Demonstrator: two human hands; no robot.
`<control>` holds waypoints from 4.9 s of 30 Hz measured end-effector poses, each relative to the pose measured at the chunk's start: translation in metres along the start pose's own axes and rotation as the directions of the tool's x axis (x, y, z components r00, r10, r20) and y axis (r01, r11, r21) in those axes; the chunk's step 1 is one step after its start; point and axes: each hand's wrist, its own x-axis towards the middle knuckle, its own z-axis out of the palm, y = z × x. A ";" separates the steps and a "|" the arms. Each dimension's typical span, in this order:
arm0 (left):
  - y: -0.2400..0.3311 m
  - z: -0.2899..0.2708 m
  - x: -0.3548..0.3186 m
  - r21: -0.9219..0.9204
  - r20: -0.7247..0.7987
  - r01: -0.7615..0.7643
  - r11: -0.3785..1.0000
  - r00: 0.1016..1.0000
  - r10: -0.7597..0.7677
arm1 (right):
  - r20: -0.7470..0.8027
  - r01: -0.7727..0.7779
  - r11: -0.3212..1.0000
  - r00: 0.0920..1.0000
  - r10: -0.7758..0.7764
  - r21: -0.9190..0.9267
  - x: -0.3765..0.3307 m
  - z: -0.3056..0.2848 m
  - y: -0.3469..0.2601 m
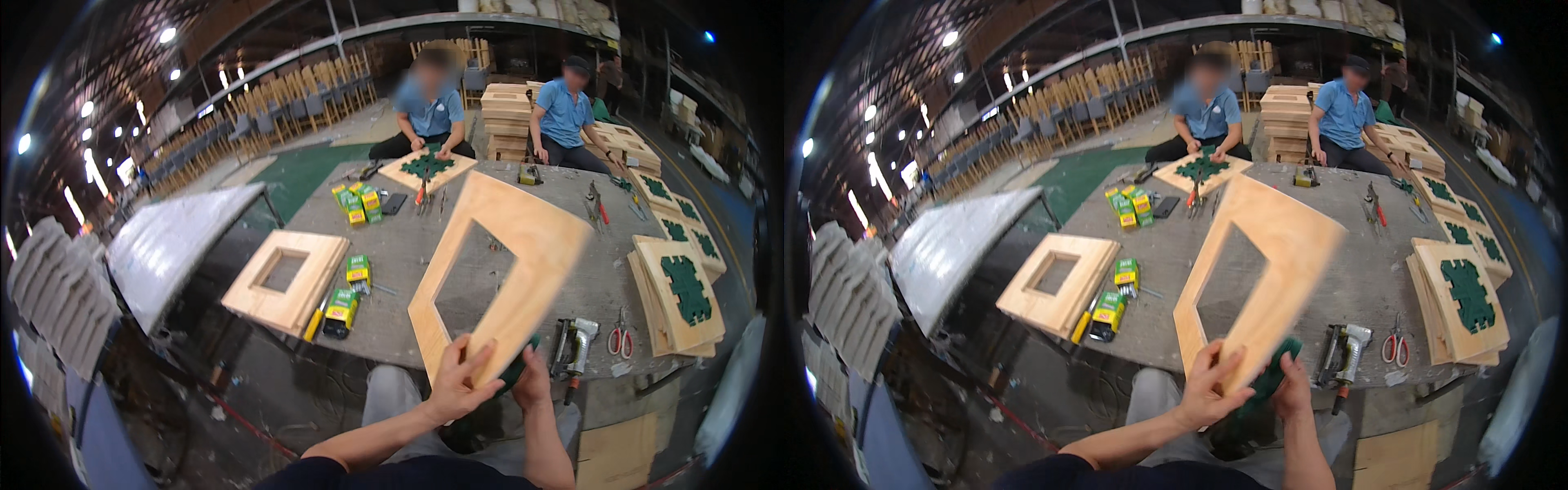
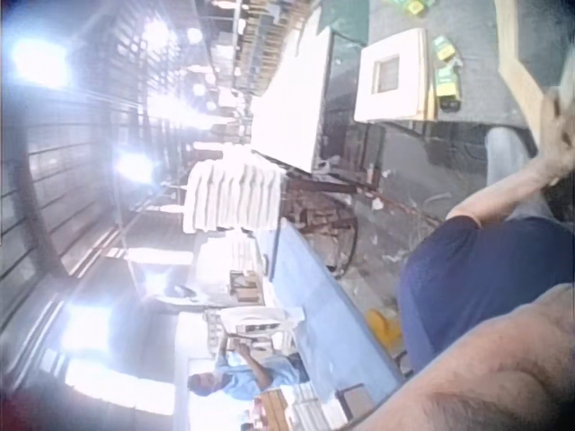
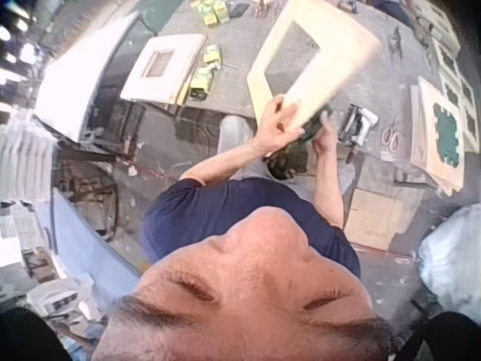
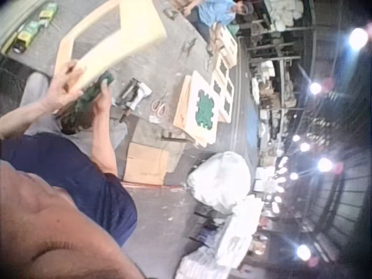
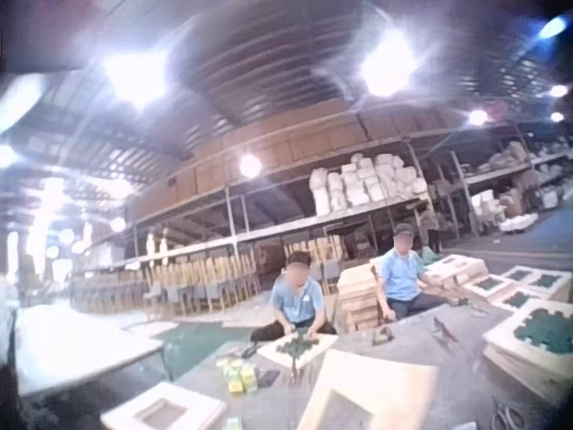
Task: The person weaves green plastic strips into a wooden frame to create a basket base. They use a staple gun to secure the strips in place and a hammer to adjust the weave. The person works on multiple frames, completing one and starting another.
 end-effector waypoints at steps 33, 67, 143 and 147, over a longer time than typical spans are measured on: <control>0.036 -0.162 -0.024 -0.932 0.084 0.285 0.222 0.769 -0.634 | 0.298 -0.501 0.788 0.861 0.412 0.359 -0.082 -0.012 0.063; -0.103 -0.097 -0.030 0.748 0.153 0.407 0.524 0.662 -0.734 | -0.581 -0.263 0.941 0.740 0.339 0.213 -0.072 -0.088 0.074; -0.119 -0.080 -0.013 -0.075 0.083 0.671 0.738 0.741 -0.666 | -0.179 -0.193 0.616 0.980 0.085 -0.764 -0.092 -0.042 0.062; -0.180 -0.124 0.015 0.078 -0.065 0.650 0.756 0.760 -0.647 | -0.185 -0.197 0.659 0.979 0.089 -0.726 -0.088 -0.040 0.051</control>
